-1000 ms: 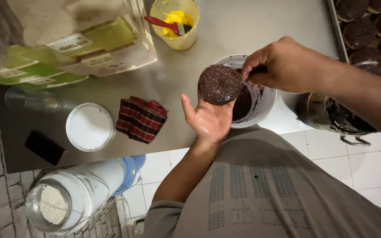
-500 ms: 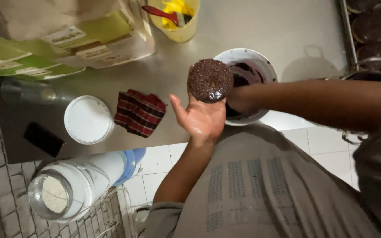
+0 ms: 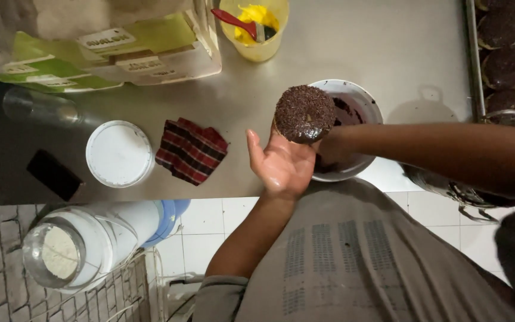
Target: Glazing donuts by applying chocolate frosting with a spatula and dipping them into glaze and sprinkles.
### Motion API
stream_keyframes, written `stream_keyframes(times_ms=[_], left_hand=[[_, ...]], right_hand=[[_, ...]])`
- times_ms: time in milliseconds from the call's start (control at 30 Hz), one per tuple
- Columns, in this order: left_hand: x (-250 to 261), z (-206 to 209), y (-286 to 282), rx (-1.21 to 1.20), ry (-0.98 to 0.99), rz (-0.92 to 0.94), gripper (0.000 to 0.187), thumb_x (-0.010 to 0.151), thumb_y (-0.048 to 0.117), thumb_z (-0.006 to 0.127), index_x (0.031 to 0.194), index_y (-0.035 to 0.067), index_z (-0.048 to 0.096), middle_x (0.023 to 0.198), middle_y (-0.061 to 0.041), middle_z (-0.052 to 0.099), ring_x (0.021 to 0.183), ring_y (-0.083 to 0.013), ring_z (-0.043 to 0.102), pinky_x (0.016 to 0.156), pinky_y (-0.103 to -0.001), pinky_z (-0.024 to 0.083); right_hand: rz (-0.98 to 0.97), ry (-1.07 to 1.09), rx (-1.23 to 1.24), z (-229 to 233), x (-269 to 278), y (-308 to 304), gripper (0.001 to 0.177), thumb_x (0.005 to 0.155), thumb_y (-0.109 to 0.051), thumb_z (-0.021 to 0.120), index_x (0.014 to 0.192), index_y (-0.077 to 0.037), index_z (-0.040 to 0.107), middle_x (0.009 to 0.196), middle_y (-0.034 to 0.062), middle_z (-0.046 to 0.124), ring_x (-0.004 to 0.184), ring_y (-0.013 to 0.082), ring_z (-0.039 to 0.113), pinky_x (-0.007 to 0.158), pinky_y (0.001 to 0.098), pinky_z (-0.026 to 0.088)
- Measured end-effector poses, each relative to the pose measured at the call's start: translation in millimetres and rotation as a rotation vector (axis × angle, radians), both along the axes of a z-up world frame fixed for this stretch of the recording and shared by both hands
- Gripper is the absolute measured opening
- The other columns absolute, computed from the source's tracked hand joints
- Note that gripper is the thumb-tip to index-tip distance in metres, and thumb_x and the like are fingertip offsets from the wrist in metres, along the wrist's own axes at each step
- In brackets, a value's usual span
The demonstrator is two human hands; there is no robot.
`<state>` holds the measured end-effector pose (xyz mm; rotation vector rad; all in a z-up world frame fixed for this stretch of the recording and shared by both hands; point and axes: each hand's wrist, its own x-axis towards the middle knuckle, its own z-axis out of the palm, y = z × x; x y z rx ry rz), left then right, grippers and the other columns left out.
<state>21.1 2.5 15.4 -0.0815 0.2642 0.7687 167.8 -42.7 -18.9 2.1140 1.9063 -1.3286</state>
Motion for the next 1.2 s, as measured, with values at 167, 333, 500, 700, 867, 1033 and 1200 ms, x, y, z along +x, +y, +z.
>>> stream_keyframes(times_ms=[167,333,500,700,867,1033,1200], left_hand=[[2,-19,0,0.041,0.059,0.023,0.069,0.098,0.072,0.051,0.139,0.018,0.062,0.143,-0.017,0.061,0.133,-0.0376,0.054,0.113,-0.067,0.039],[8,-31,-1,0.09,0.062,0.019,0.068,0.099,0.075,0.048,0.139,0.022,0.061,0.144,-0.016,0.059,0.134,-0.0384,0.052,0.113,-0.069,0.037],[13,-36,-4,0.105,0.043,-0.047,0.072,0.094,0.08,0.05,0.139,0.024,0.059,0.142,-0.015,0.057,0.133,-0.0383,0.05,0.115,-0.063,0.036],[2,-29,-7,0.144,-0.122,-0.127,0.073,0.103,0.071,0.048,0.142,0.012,0.064,0.146,-0.014,0.06,0.136,-0.0328,0.054,0.114,-0.048,0.045],[0,-23,-6,0.182,-0.108,-0.121,0.072,0.104,0.07,0.047,0.141,0.01,0.064,0.146,-0.015,0.06,0.138,-0.0327,0.053,0.117,-0.049,0.042],[3,-35,-5,0.189,-0.176,-0.116,0.069,0.107,0.069,0.044,0.142,0.013,0.065,0.149,-0.017,0.058,0.142,-0.035,0.05,0.121,-0.058,0.038],[7,-36,-4,0.129,-0.094,-0.069,0.06,0.104,0.067,0.05,0.136,0.02,0.068,0.144,-0.011,0.062,0.137,-0.0279,0.053,0.115,-0.045,0.042]], right_hand=[[-0.073,0.089,-0.046,10,29,-24,0.025,0.088,-0.023,0.071,0.108,-0.013,0.082,0.095,0.017,0.079,0.1,0.0387,0.074,0.098,0.0478,0.056],[-0.067,-0.039,-0.002,105,36,-16,0.017,0.08,-0.03,0.077,0.094,-0.028,0.085,0.078,0.0011,0.083,0.085,0.0276,0.08,0.078,0.0408,0.063],[-0.281,0.018,0.101,168,25,-2,0.017,0.086,-0.02,0.073,0.1,-0.024,0.082,0.07,0.0027,0.081,0.076,0.0266,0.079,0.078,0.0417,0.061],[-0.148,-0.199,0.34,152,38,-1,0.027,0.089,-0.011,0.071,0.112,-0.023,0.081,0.08,0.0008,0.082,0.064,0.0184,0.077,0.073,0.0361,0.06],[-0.125,-0.086,0.311,161,28,3,0.028,0.087,-0.011,0.071,0.111,-0.02,0.081,0.099,-0.0032,0.083,0.08,0.0165,0.078,0.082,0.0342,0.059],[-0.049,-0.139,0.285,159,25,4,0.024,0.088,-0.014,0.072,0.109,-0.021,0.081,0.097,-0.0037,0.083,0.083,0.0211,0.079,0.086,0.0384,0.058],[-0.173,-0.008,0.207,159,18,5,0.025,0.088,-0.015,0.073,0.11,-0.022,0.081,0.095,-0.0028,0.084,0.083,0.0145,0.079,0.082,0.033,0.058]])
